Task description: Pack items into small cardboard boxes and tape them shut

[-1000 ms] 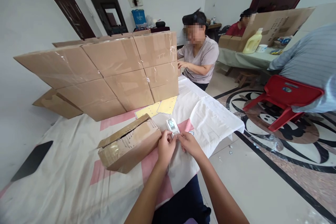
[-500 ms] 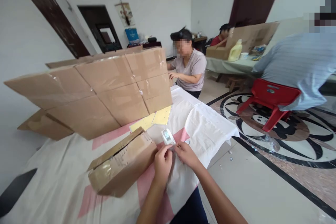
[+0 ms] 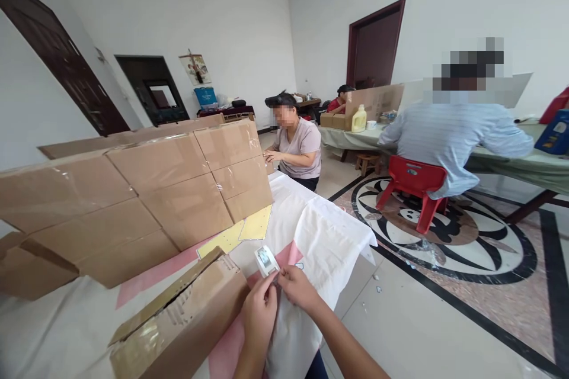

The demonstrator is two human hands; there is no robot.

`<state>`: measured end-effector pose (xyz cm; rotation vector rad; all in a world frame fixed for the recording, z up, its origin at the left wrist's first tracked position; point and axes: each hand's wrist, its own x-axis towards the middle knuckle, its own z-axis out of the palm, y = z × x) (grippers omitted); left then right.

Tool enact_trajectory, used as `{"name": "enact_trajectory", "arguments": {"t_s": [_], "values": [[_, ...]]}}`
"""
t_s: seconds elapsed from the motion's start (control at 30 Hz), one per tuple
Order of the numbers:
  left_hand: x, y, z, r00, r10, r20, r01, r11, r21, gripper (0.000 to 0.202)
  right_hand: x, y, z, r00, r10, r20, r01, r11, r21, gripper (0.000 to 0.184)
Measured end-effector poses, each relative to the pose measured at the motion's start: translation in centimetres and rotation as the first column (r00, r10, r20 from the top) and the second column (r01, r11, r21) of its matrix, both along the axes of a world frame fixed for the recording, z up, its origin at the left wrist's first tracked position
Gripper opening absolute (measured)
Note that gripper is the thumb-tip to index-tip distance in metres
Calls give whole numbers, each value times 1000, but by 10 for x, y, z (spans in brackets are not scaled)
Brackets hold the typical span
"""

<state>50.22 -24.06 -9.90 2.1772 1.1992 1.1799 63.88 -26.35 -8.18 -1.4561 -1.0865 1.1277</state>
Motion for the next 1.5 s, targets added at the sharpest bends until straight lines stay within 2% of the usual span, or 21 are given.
{"name": "enact_trajectory", "arguments": {"t_s": [0.23, 0.53, 0.83, 0.93, 1.03, 1.1, 1.2, 1.33, 1.5], "values": [[-2, -3, 6, 999, 30, -18, -30, 1000, -5, 36, 0, 0, -6, 999, -40, 26, 40, 999, 7, 21], [-6, -3, 8, 999, -20, 38, 21, 999, -46, 36, -4, -1, -8, 986, -139, 91, 134, 989, 64, 23], [-10, -3, 10, 994, -98, 51, 104, 986, -129, 43, -5, -1, -13, 978, -158, 140, 137, 980, 147, 29], [-8, -3, 8, 996, -90, 0, 89, 983, -161, 48, -6, -1, -11, 976, -162, 149, 137, 977, 162, 33], [-7, -6, 6, 993, -89, -77, 80, 990, -116, 51, -8, -1, -5, 969, -174, 173, 138, 970, 201, 39], [-8, -8, 8, 983, -95, -157, 84, 994, -75, 55, -9, -1, -1, 967, -172, 186, 130, 967, 221, 43], [-12, -10, 15, 949, -71, -308, 47, 995, -83, 61, -7, -2, 0, 962, -167, 218, 114, 965, 236, 45], [-21, -7, 20, 950, -111, -292, 73, 988, -138, 58, -4, -2, -7, 944, -183, 273, 107, 957, 269, 44], [-21, 4, 9, 935, -181, -306, 114, 967, -226, 68, -2, 0, -12, 937, -181, 299, 94, 954, 283, 47]]}}
